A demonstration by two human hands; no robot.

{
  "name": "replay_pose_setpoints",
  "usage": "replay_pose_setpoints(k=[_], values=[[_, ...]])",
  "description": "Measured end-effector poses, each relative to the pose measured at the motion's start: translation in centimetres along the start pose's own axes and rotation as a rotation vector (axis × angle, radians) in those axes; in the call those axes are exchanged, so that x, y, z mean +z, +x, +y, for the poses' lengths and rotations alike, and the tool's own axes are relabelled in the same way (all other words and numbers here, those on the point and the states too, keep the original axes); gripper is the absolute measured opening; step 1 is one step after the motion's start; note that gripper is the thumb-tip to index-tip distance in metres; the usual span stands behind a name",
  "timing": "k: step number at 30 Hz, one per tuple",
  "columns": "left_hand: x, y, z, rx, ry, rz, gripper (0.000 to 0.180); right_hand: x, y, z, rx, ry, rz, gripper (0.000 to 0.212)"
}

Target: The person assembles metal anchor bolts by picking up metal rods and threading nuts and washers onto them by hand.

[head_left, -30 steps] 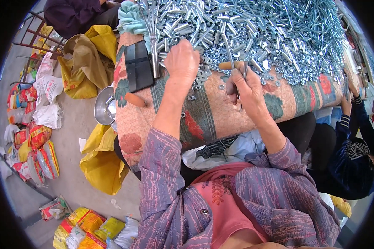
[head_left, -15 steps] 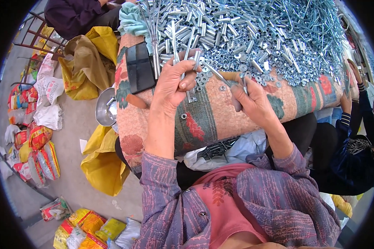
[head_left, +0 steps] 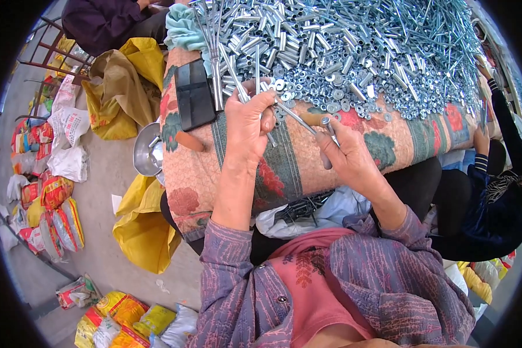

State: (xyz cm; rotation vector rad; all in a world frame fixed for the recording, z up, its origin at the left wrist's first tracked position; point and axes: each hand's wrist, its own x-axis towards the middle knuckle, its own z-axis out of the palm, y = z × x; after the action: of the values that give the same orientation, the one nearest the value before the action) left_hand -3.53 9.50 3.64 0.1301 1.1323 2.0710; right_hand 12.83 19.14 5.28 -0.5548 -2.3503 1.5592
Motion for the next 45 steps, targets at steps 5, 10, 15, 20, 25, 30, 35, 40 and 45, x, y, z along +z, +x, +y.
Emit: replay_pose_setpoints(k=[5, 10, 15, 20, 25, 30, 35, 40, 45], values=[[-0.2, -0.2, -0.1, 0.039, 0.038, 0.059, 0.022, -0.2, -0.2, -0.4, -0.004, -0.046, -0.033, 0.027], [0.4, -1.6, -0.6, -0.109, 0.071, -0.059, 0.023, 0.3, 0.6, 0.8, -0.009, 0.028, -0.019, 0.027], [0.9, -2.2, -2.6, -0.112, -0.127, -0.040, 0.012, 1.6, 2.4, 0.3, -0.261, -0.083, 0.288, 0.026], [3.9, -3.7, -4.2, -0.236, -0.395, 0.044, 0.013, 2.9, 3.6, -0.7, -0.554, -0.217, 0.400, 0.030], [1.6, -3.3, -4.2, -0.122, -0.619, -0.156, 0.017, 3.9, 2.8, 0.4, -0.658, -0.269, 0.505, 0.035], [1.3, -2.9, -4.9, -0.156, -0.634, -0.184, 0.012, 3.4, 3.3, 0.4, -0.598, -0.043, 0.522, 0.026], [1.5, 1.0, 0.7, 0.179, 0.681, 0.149, 0.012, 1.1, 2.8, 2.0, -0.464, 0.035, 0.472, 0.040], [-0.7, 6.5, 0.7, 0.772, 1.800, 0.059, 0.006, 0.8, 2.0, 1.5, -0.093, 0.285, 0.353, 0.045], [-1.0, 7.5, 1.1, 0.860, 1.867, 0.026, 0.010, -0.7, 2.0, 1.8, -0.084, 0.445, 0.351, 0.041]])
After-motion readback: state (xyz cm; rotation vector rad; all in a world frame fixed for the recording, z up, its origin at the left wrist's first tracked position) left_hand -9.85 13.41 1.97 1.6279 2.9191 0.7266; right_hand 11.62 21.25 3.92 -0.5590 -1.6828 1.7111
